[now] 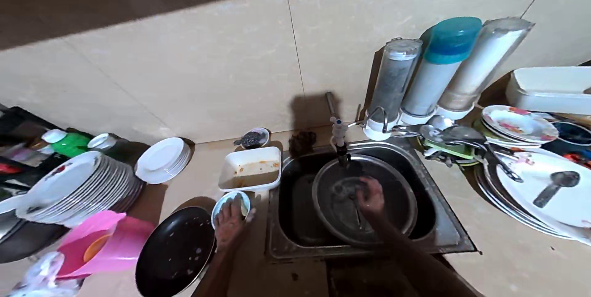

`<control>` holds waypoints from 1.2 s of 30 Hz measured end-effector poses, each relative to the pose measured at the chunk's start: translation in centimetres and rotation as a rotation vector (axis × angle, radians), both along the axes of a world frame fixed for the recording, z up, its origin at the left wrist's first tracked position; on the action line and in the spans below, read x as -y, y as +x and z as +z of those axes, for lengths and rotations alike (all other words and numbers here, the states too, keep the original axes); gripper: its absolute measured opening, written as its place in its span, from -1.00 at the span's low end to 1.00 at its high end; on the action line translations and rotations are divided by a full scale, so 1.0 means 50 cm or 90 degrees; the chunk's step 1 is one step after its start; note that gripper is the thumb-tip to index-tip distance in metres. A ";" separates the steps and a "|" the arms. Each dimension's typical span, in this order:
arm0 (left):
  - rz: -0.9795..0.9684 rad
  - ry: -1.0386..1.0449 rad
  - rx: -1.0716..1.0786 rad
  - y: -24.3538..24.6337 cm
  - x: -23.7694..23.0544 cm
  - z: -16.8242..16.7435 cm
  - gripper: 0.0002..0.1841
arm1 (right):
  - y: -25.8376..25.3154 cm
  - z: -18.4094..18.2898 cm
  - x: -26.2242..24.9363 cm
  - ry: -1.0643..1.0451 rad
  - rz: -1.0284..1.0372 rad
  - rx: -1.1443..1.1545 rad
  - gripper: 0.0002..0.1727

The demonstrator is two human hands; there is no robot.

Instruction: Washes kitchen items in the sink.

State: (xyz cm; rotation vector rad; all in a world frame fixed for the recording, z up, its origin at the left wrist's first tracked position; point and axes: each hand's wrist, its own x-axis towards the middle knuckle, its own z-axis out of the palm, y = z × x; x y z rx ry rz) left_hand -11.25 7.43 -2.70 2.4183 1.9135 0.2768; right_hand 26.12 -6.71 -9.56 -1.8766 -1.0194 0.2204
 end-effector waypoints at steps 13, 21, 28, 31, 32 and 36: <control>0.005 0.097 0.017 0.009 -0.003 -0.036 -0.25 | -0.027 -0.067 -0.019 -0.486 0.098 -0.197 -0.40; 0.016 0.085 -0.003 0.004 -0.007 -0.041 -0.25 | -0.040 -0.099 -0.065 -0.558 0.288 -0.053 -0.34; 0.009 0.080 -0.001 -0.002 -0.008 -0.041 -0.24 | -0.022 -0.061 -0.043 -0.350 0.064 -0.269 -0.19; -0.011 0.121 0.019 0.002 -0.003 -0.045 -0.22 | -0.005 -0.059 -0.060 -0.042 -0.109 -0.314 -0.54; -0.018 0.135 0.025 0.002 -0.003 -0.045 -0.21 | -0.005 -0.048 -0.074 0.106 -0.177 -0.313 -0.67; -0.011 0.122 0.025 0.002 -0.005 -0.044 -0.25 | 0.037 0.175 -0.131 0.360 -0.184 -0.362 -0.63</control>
